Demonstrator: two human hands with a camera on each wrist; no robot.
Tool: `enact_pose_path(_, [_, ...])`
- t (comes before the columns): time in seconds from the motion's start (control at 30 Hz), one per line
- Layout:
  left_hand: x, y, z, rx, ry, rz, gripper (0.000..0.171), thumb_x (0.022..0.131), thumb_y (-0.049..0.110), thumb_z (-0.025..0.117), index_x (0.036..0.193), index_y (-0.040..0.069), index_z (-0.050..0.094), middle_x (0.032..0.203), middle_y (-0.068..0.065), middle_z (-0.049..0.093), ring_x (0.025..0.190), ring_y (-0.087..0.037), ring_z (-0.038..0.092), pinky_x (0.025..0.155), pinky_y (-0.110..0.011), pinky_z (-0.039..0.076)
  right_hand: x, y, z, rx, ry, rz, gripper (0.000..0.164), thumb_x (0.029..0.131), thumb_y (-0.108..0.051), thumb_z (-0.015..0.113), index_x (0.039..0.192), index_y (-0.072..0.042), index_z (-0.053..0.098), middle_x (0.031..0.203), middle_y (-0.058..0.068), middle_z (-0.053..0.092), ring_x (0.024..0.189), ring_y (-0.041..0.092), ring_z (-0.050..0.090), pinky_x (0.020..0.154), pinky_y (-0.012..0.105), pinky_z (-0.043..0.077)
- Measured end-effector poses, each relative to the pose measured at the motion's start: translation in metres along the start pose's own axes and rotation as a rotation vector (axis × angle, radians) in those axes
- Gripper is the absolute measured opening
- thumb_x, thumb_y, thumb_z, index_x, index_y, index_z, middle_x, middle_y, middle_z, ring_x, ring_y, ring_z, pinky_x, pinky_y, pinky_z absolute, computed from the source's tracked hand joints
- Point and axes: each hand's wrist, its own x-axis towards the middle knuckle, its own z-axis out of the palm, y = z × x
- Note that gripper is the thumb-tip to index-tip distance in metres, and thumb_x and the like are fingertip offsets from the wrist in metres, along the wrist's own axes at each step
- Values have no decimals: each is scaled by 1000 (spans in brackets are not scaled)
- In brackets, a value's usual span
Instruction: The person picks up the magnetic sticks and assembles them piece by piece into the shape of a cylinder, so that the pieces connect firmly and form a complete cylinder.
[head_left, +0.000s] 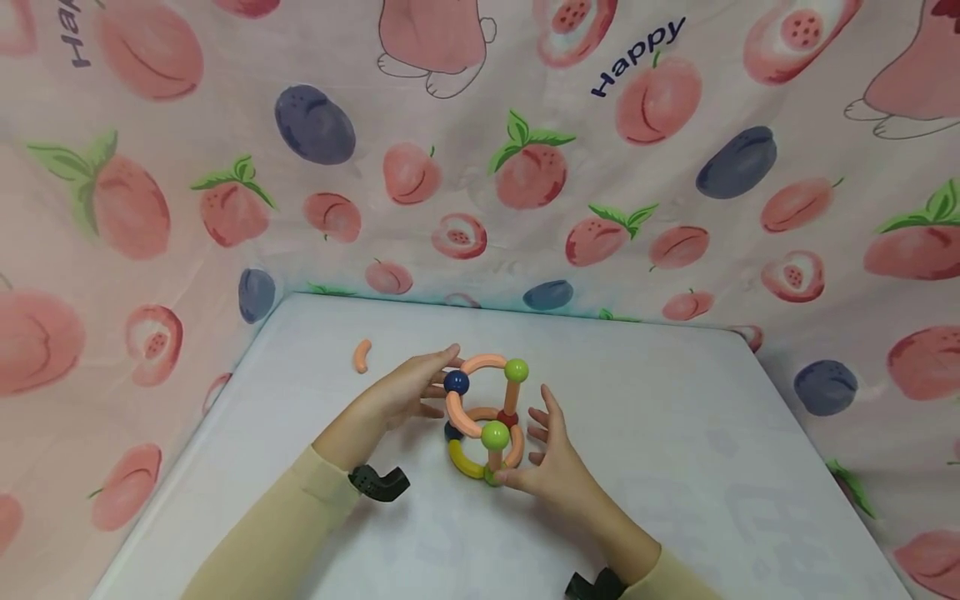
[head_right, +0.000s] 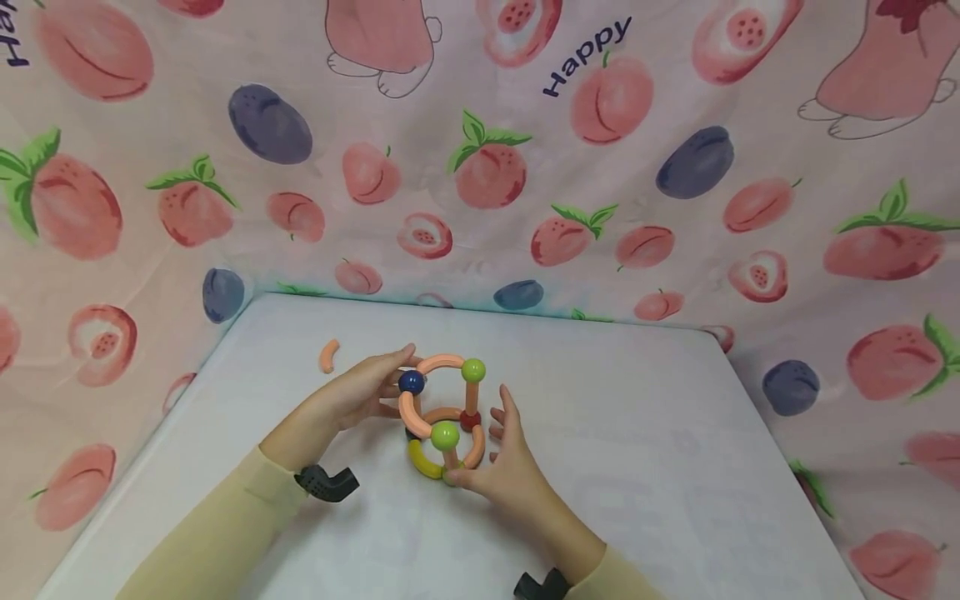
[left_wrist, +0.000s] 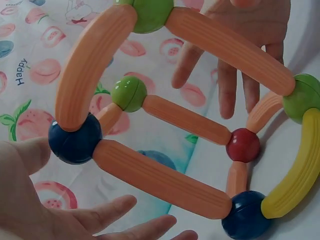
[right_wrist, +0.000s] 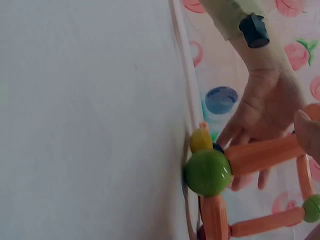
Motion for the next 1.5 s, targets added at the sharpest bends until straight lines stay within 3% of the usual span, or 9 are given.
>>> enact_pose_path(0.27, [0, -7, 5, -52, -39, -24, 82, 105, 73, 42, 160, 12, 47, 158, -27, 54, 141, -44, 58, 109, -58, 55, 0, 1, 15, 24, 36, -5, 134, 81, -30, 96, 173, -25, -2, 172, 23, 31, 155, 45, 40, 119, 63, 46])
enact_pose_path(0.47, [-1, -12, 8, -75, -29, -59, 87, 104, 75, 43, 166, 14, 37, 163, -27, 47, 142, -44, 56, 116, -62, 50, -1, 2, 17, 46, 32, -17, 125, 87, -33, 91, 173, -24, 1, 170, 23, 36, 152, 43, 47, 116, 59, 50])
enact_pose_path(0.8, [-5, -12, 11, -77, -30, -62, 82, 105, 72, 43, 160, 11, 46, 160, -29, 49, 130, -39, 63, 116, -63, 49, -1, 4, 12, 70, 7, -51, 118, 90, -29, 88, 174, -25, 4, 171, 20, 38, 145, 42, 55, 114, 59, 52])
enact_pose_path(0.93, [-8, -15, 12, -78, -12, -65, 80, 105, 72, 43, 158, 13, 48, 159, -28, 51, 120, -34, 66, 114, -61, 52, 1, 7, 9, 89, -15, -70, 117, 91, -26, 87, 173, -29, 5, 173, 21, 33, 149, 44, 51, 116, 59, 51])
enact_pose_path(1.03, [-11, -18, 12, -85, -4, -61, 75, 105, 72, 44, 149, 12, 54, 149, -26, 58, 113, -32, 66, 109, -56, 56, 3, 9, 6, 94, -29, -94, 115, 91, -23, 86, 173, -30, 6, 174, 21, 32, 156, 45, 43, 119, 58, 47])
enact_pose_path(1.1, [-13, -19, 13, -99, -8, -61, 73, 105, 71, 46, 139, 8, 61, 131, -23, 67, 109, -31, 67, 104, -51, 58, 5, 11, 4, 92, -35, -108, 113, 91, -20, 85, 173, -30, 8, 174, 20, 32, 158, 45, 40, 121, 58, 45])
enact_pose_path(1.17, [-15, -20, 15, -123, -13, -57, 68, 105, 71, 47, 126, 9, 66, 113, -18, 71, 104, -30, 68, 98, -47, 58, 6, 11, 2, 90, -37, -113, 111, 91, -19, 85, 173, -30, 10, 174, 20, 33, 158, 45, 40, 121, 59, 44])
enact_pose_path(1.27, [-18, -21, 17, -160, -17, -55, 63, 105, 70, 48, 115, 11, 68, 100, -13, 73, 99, -28, 68, 93, -43, 55, 8, 12, -2, 78, -35, -115, 109, 91, -19, 86, 172, -30, 13, 174, 19, 34, 157, 45, 42, 119, 58, 47])
enact_pose_path(1.5, [-23, -24, 24, -187, 34, -62, 70, 105, 68, 48, 143, 10, 58, 137, -21, 59, 111, -32, 62, 96, -45, 58, 9, 11, -10, 80, -27, -79, 104, 91, -14, 86, 171, -27, 21, 171, 19, 39, 149, 45, 52, 111, 51, 56])
